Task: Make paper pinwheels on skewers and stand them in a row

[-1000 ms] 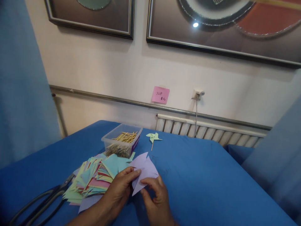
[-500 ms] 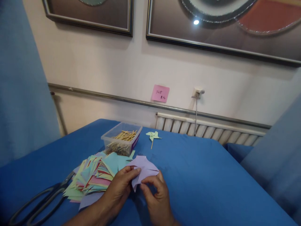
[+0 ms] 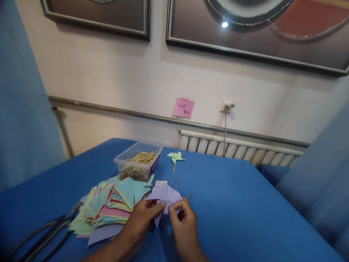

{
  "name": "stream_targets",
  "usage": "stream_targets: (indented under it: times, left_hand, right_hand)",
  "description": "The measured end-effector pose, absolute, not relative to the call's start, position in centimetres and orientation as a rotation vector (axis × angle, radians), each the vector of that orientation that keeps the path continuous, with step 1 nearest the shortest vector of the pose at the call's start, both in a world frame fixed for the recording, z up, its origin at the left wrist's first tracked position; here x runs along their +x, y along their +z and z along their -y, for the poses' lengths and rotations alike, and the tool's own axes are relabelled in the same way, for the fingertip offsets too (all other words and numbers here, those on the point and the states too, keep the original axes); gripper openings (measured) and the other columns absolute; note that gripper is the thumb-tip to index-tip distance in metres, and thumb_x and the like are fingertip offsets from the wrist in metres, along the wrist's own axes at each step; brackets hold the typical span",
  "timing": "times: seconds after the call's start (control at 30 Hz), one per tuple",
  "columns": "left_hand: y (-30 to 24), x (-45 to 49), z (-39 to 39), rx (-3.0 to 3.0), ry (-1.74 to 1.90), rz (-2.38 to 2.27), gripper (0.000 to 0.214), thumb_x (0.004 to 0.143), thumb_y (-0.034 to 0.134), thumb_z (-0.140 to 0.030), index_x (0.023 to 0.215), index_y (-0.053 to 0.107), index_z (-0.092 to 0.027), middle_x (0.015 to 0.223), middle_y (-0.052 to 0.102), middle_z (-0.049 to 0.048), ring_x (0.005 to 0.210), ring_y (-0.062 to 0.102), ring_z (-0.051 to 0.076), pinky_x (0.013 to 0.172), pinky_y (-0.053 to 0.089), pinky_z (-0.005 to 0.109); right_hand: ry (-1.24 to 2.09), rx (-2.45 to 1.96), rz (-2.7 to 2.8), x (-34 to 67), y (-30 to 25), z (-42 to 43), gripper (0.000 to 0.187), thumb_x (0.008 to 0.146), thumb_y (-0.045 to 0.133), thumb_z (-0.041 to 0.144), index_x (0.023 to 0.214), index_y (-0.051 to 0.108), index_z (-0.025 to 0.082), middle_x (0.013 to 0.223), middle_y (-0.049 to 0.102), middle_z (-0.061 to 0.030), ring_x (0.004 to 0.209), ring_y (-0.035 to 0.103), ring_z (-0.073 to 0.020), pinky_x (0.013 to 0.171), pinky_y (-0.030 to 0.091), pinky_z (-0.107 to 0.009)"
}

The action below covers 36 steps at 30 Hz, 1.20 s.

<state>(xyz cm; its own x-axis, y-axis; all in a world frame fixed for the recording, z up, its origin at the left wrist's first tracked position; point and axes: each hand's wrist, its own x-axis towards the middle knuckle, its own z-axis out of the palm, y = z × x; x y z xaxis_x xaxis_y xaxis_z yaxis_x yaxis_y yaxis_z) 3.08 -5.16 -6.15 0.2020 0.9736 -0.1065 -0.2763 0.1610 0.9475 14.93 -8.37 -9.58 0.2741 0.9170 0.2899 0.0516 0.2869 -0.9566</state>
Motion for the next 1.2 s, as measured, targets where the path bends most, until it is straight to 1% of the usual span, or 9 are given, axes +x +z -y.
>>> stream_targets:
  times: [0.3, 0.43, 0.63, 0.73, 0.8, 0.87, 0.97, 1.03, 1.2]
  left_hand:
    - [-6.0, 3.0, 5.4, 1.022, 1.101, -0.874, 0.022, 0.058, 0.075, -0.026, 0.077, 0.072, -0.014, 0.076, 0.071, 0.0062, 0.073, 0.062, 0.02, 0.073, 0.047, 0.028]
    - [-5.8, 3.0, 5.4, 1.028, 1.08, -0.933, 0.021, 0.056, 0.077, -0.025, 0.073, 0.072, -0.015, 0.072, 0.071, 0.0054, 0.068, 0.061, 0.018, 0.066, 0.046, 0.025]
    - [-6.2, 3.0, 5.2, 1.075, 1.126, -0.939, 0.018, 0.056, 0.076, -0.025, 0.071, 0.071, -0.015, 0.068, 0.07, 0.0038, 0.069, 0.062, 0.019, 0.069, 0.046, 0.025]
    - [-6.4, 2.7, 4.8, 1.08, 1.095, -1.012, 0.017, 0.056, 0.075, -0.026, 0.066, 0.07, -0.013, 0.064, 0.068, 0.004, 0.063, 0.06, 0.018, 0.061, 0.044, 0.024]
    - [-6.4, 2.5, 4.5, 1.08, 1.086, -1.048, 0.017, 0.055, 0.074, -0.026, 0.064, 0.068, -0.013, 0.062, 0.067, 0.0035, 0.058, 0.058, 0.016, 0.056, 0.042, 0.024]
    - [-6.3, 2.2, 4.2, 1.098, 1.049, -1.025, 0.016, 0.055, 0.074, -0.024, 0.064, 0.067, -0.013, 0.061, 0.066, 0.0032, 0.058, 0.058, 0.016, 0.056, 0.042, 0.023]
    - [-6.0, 2.0, 4.3, 1.18, 0.894, -0.902, 0.011, 0.056, 0.071, -0.02, 0.065, 0.067, -0.014, 0.063, 0.066, 0.0031, 0.06, 0.059, 0.017, 0.057, 0.042, 0.023]
    - [-5.8, 1.9, 4.5, 1.237, 0.808, -0.848, 0.008, 0.056, 0.069, -0.017, 0.063, 0.067, -0.014, 0.063, 0.066, 0.0025, 0.061, 0.059, 0.017, 0.056, 0.042, 0.023]
    - [-5.8, 1.9, 5.1, 1.27, 0.785, -0.868, 0.006, 0.053, 0.065, -0.012, 0.058, 0.066, -0.016, 0.057, 0.064, 0.0003, 0.06, 0.057, 0.017, 0.053, 0.039, 0.022]
  right_hand:
    - [0.626, -1.156, 1.196, 15.2, -9.7, 8.3, 0.024, 0.077, 0.06, 0.035, 0.062, 0.054, 0.018, 0.065, 0.049, 0.002, 0.061, 0.047, -0.0132, 0.056, 0.036, -0.023]
    - [0.595, -1.154, 1.21, 15.3, -10.0, 8.2, 0.024, 0.078, 0.06, 0.035, 0.062, 0.055, 0.018, 0.064, 0.049, 0.0015, 0.062, 0.047, -0.014, 0.057, 0.038, -0.024]
    - [0.631, -1.155, 1.217, 14.9, -10.3, 8.4, 0.022, 0.078, 0.06, 0.033, 0.063, 0.056, 0.018, 0.064, 0.05, 0.0014, 0.065, 0.048, -0.0148, 0.061, 0.04, -0.025]
    - [0.739, -1.085, 1.105, 15.2, -10.4, 8.2, 0.016, 0.075, 0.064, 0.035, 0.078, 0.059, 0.019, 0.08, 0.059, -0.0013, 0.077, 0.055, -0.0175, 0.07, 0.044, -0.028]
    - [0.844, -1.033, 0.944, 15.8, -10.3, 7.8, 0.035, 0.073, 0.068, 0.037, 0.101, 0.056, 0.022, 0.098, 0.061, -0.0041, 0.086, 0.058, -0.0194, 0.073, 0.046, -0.03]
    - [0.996, -1.001, 0.808, 16.6, -10.1, 7.4, 0.052, 0.07, 0.07, 0.04, 0.115, 0.049, 0.022, 0.096, 0.063, -0.0051, 0.081, 0.061, -0.0196, 0.069, 0.047, -0.03]
    - [1.347, -0.884, 0.791, 17.4, -9.8, 7.0, 0.053, 0.068, 0.073, 0.04, 0.11, 0.053, 0.016, 0.078, 0.066, -0.0042, 0.066, 0.063, -0.0188, 0.062, 0.047, -0.03]
    - [1.503, -0.785, 0.828, 17.5, -9.6, 7.0, 0.05, 0.064, 0.076, 0.037, 0.104, 0.057, 0.014, 0.079, 0.067, -0.0059, 0.067, 0.064, -0.0196, 0.064, 0.048, -0.031]
    - [1.518, -0.767, 0.929, 16.9, -9.7, 7.1, 0.053, 0.052, 0.083, 0.028, 0.099, 0.059, 0.016, 0.08, 0.07, -0.0065, 0.072, 0.065, -0.0213, 0.065, 0.049, -0.033]
